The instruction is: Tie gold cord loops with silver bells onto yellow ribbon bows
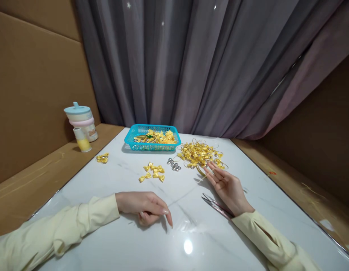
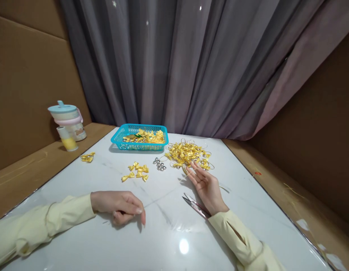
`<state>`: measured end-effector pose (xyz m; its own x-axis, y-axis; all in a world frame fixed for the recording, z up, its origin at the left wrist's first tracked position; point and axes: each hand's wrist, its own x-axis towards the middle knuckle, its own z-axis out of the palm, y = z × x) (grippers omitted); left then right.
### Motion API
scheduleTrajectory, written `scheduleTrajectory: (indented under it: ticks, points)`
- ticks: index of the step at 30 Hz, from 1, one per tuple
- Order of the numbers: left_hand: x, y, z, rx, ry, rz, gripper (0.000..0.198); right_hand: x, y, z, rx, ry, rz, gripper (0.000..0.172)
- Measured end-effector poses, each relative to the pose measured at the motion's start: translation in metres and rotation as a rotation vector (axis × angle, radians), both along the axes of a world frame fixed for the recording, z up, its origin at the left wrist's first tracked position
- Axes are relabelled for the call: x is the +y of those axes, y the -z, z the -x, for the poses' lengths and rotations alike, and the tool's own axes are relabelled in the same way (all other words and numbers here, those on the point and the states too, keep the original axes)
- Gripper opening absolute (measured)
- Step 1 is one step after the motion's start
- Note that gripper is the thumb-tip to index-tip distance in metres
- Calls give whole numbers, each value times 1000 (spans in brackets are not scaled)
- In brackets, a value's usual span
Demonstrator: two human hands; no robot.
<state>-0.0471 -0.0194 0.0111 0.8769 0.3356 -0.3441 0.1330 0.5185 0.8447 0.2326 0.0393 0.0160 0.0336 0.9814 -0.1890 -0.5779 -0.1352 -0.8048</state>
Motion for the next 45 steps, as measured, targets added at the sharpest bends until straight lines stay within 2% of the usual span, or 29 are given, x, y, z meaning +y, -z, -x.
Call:
scheduleTrajectory:
  ticks: [5,11,14,15,16,19,20,22,24,28,31,35,38,40,42,43,45]
  points:
    - [0,-2,1,32,3,27,23,2,-1,-1,38,33,-28,16]
    - [1,-1,-3,87,60,-90,30,5,-1,-2,39,70,81,21]
    - [0,-13,-5,133,130,-170,36,6,-1,-3,35,63,71,21]
    - [-1,-20,-4,173,153,-248,37,6,-1,-3,28,56,66,21]
    - [-1,-28,-3,221,86,-390,35,5,-1,-3,20,50,64,21]
    - [7,-46,9,458,-267,-861,27,4,-1,-4,-3,30,69,22]
    - [13,-47,14,550,-387,-1049,25,3,-1,-5,-10,23,72,23]
    - [27,-38,27,734,-548,-1394,24,2,-2,-5,-23,8,79,23]
    - [43,-19,39,863,-594,-1529,27,1,-2,-5,-31,-6,83,24]
    - [61,13,50,902,-582,-1528,27,-1,-4,-5,-19,-37,59,29]
    - [62,17,49,850,-607,-1511,23,-2,-4,-5,-51,-60,20,27]
    - [61,0,44,770,-707,-1398,21,-7,-7,-3,-254,-116,-82,18]
    - [55,-21,32,656,-881,-1091,25,-11,-9,2,-381,-181,-154,18]
    - [46,-30,18,587,-843,-966,26,-14,-11,7,-491,-233,-223,18]
    - [34,-33,4,577,-789,-1034,27,-17,-11,15,-681,-309,-340,19]
    - [28,-32,-1,591,-725,-1143,27,-19,-10,18,-783,-350,-404,20]
    - [23,-29,-5,667,-590,-1485,25,-21,-8,25,-943,-413,-508,22]
